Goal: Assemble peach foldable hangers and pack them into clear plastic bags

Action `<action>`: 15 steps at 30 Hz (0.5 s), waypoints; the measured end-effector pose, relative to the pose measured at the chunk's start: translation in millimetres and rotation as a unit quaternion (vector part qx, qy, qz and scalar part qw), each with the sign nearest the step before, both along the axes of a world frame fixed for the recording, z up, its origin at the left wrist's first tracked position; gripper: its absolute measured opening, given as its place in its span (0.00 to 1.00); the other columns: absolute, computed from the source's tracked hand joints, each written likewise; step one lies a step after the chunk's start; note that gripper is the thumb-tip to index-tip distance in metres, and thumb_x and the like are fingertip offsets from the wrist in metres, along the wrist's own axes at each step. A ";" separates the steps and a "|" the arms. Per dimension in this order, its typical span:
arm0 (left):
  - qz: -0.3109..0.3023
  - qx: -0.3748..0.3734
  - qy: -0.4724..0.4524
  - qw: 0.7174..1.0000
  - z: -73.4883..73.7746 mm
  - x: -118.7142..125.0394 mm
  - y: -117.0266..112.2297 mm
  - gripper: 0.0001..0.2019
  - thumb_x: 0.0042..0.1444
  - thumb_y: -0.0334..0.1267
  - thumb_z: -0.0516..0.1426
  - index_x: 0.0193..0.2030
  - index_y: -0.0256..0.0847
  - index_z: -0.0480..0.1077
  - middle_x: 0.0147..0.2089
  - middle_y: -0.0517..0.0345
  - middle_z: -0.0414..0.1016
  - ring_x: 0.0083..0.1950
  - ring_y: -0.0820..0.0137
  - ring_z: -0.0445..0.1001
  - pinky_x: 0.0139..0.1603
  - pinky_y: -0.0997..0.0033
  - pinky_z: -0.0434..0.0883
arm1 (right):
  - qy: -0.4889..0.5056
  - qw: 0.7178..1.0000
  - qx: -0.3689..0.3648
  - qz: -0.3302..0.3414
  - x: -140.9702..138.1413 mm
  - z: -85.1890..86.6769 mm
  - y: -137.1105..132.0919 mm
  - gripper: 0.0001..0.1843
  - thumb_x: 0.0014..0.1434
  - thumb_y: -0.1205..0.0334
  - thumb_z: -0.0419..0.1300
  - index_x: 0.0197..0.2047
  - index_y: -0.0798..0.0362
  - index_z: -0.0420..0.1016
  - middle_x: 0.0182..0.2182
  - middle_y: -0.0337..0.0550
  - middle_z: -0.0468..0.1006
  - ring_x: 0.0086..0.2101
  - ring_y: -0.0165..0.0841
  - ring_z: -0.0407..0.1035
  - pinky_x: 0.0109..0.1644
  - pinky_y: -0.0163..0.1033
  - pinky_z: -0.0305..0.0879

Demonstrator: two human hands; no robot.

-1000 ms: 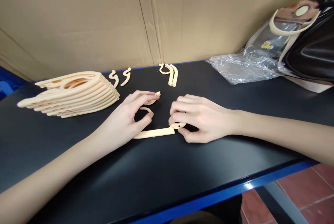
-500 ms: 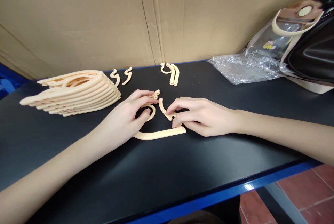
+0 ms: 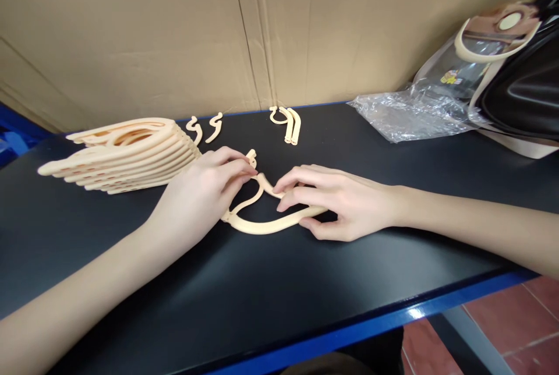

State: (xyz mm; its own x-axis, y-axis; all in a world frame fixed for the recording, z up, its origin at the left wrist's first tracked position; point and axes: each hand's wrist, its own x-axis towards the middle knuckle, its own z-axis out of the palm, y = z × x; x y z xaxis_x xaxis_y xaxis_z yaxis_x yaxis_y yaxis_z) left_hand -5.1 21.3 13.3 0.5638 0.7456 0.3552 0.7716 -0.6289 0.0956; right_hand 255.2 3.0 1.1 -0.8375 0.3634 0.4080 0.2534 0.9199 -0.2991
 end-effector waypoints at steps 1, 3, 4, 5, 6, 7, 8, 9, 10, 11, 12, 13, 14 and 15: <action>0.021 -0.001 0.007 1.000 1.0 0.9 -1.2 0.15 0.69 0.40 0.48 0.44 0.42 0.76 0.52 0.54 0.78 0.49 0.58 0.78 0.39 0.62 0.73 | 0.004 1.000 0.006 0.000 -0.5 0.4 -0.6 0.16 0.60 0.73 0.58 0.51 0.58 0.74 0.53 0.52 0.74 0.43 0.33 0.70 0.52 0.40 0.67; 0.063 -0.009 0.013 0.998 2.7 3.0 -3.7 0.14 0.68 0.42 0.49 0.46 0.43 0.75 0.53 0.56 0.77 0.45 0.60 0.79 0.34 0.64 0.71 | 0.006 1.000 0.024 -0.005 -1.4 0.8 -1.2 0.19 0.58 0.76 0.56 0.52 0.58 0.74 0.51 0.51 0.74 0.40 0.31 0.69 0.49 0.39 0.66; 0.079 -0.013 0.014 0.997 3.3 4.1 -4.7 0.13 0.68 0.43 0.50 0.48 0.43 0.74 0.53 0.56 0.77 0.43 0.61 0.79 0.32 0.65 0.70 | 0.004 0.999 0.034 -0.007 -1.7 0.9 -1.2 0.20 0.57 0.77 0.55 0.52 0.58 0.74 0.50 0.50 0.74 0.40 0.31 0.68 0.49 0.39 0.66; 0.089 -0.016 0.014 0.996 3.6 5.1 -5.4 0.13 0.67 0.43 0.51 0.49 0.43 0.74 0.53 0.56 0.77 0.41 0.62 0.78 0.31 0.66 0.69 | -0.002 0.999 0.042 -0.009 -2.0 0.9 -0.9 0.20 0.57 0.78 0.54 0.52 0.58 0.73 0.48 0.49 0.75 0.40 0.32 0.68 0.48 0.40 0.65; 0.093 -0.017 0.011 0.996 3.6 5.8 -5.9 0.13 0.67 0.44 0.51 0.49 0.43 0.73 0.53 0.57 0.77 0.39 0.63 0.78 0.30 0.66 0.68 | -0.009 0.999 0.048 -0.010 -2.2 0.8 -0.4 0.21 0.57 0.79 0.53 0.52 0.58 0.73 0.46 0.48 0.76 0.40 0.33 0.68 0.49 0.41 0.64; 0.090 -0.018 0.005 0.996 3.4 6.3 -6.0 0.13 0.67 0.44 0.50 0.49 0.44 0.73 0.52 0.57 0.77 0.38 0.63 0.78 0.30 0.66 0.68 | -0.017 0.998 0.055 -0.012 -2.3 0.7 0.3 0.21 0.57 0.79 0.51 0.52 0.58 0.73 0.45 0.48 0.77 0.41 0.34 0.68 0.49 0.42 0.63; 0.080 -0.024 -0.005 0.996 3.0 6.7 -5.8 0.14 0.67 0.45 0.50 0.49 0.44 0.73 0.52 0.57 0.77 0.38 0.64 0.77 0.31 0.66 0.68 | -0.024 0.998 0.063 -0.017 -2.3 0.5 1.1 0.21 0.58 0.80 0.50 0.52 0.59 0.73 0.45 0.48 0.78 0.42 0.35 0.68 0.49 0.43 0.63; 0.064 -0.035 -0.020 0.997 2.4 6.9 -5.3 0.14 0.68 0.45 0.49 0.48 0.44 0.74 0.52 0.56 0.77 0.40 0.63 0.78 0.33 0.65 0.69 | -0.029 0.997 0.071 -0.024 -2.3 0.2 1.9 0.21 0.59 0.80 0.49 0.52 0.59 0.73 0.44 0.47 0.79 0.42 0.36 0.68 0.49 0.44 0.62; 0.043 -0.052 -0.040 0.997 1.9 7.1 -4.7 0.15 0.68 0.44 0.48 0.48 0.45 0.74 0.53 0.56 0.77 0.42 0.63 0.78 0.36 0.65 0.70 | -0.032 0.996 0.080 -0.036 -2.2 -0.3 2.8 0.21 0.60 0.81 0.48 0.52 0.58 0.73 0.44 0.47 0.79 0.43 0.36 0.68 0.49 0.44 0.62; 0.018 -0.074 -0.061 0.995 1.4 7.3 -4.1 0.16 0.68 0.43 0.46 0.48 0.45 0.74 0.53 0.56 0.76 0.46 0.63 0.78 0.40 0.64 0.72 | -0.034 0.994 0.088 -0.054 -2.1 -0.9 3.7 0.21 0.61 0.81 0.47 0.52 0.58 0.73 0.44 0.46 0.79 0.43 0.37 0.68 0.48 0.44 0.61; -0.009 -0.095 -0.080 0.992 1.0 7.5 -3.4 0.16 0.68 0.40 0.45 0.47 0.45 0.74 0.53 0.55 0.76 0.49 0.63 0.77 0.44 0.63 0.73 | -0.037 0.992 0.097 -0.076 -1.9 -1.6 4.5 0.21 0.62 0.81 0.47 0.51 0.57 0.73 0.43 0.46 0.79 0.42 0.37 0.68 0.47 0.43 0.61; -0.034 -0.112 -0.094 0.989 0.6 7.7 -2.9 0.17 0.67 0.38 0.45 0.47 0.44 0.74 0.53 0.55 0.76 0.52 0.63 0.76 0.49 0.63 0.73 | -0.040 0.989 0.103 -0.101 -1.6 -2.5 5.4 0.21 0.63 0.80 0.47 0.50 0.56 0.74 0.43 0.47 0.79 0.42 0.38 0.68 0.47 0.43 0.61; -0.055 -0.123 -0.102 0.986 0.3 7.9 -2.6 0.17 0.66 0.37 0.45 0.48 0.44 0.74 0.53 0.54 0.75 0.54 0.63 0.76 0.52 0.62 0.73 | -0.042 0.985 0.106 -0.127 -1.3 -3.3 6.3 0.20 0.63 0.79 0.47 0.50 0.56 0.74 0.44 0.48 0.78 0.42 0.38 0.67 0.46 0.43 0.61; -0.070 -0.131 -0.104 0.983 -0.1 8.0 -2.4 0.16 0.66 0.36 0.45 0.48 0.44 0.74 0.54 0.53 0.75 0.54 0.63 0.75 0.52 0.62 0.74 | -0.042 0.981 0.108 -0.153 -1.0 -4.2 7.1 0.18 0.64 0.78 0.48 0.49 0.55 0.74 0.45 0.49 0.78 0.42 0.38 0.68 0.46 0.43 0.61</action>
State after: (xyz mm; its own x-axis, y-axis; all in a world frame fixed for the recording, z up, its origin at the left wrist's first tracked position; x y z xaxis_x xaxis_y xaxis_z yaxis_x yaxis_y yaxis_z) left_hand 2.9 18.9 13.2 0.6033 0.7464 0.2809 0.6250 -0.6613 0.4149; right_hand 254.2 10.1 -3.1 -0.7365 0.5157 0.4378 0.5431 0.8366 -0.0717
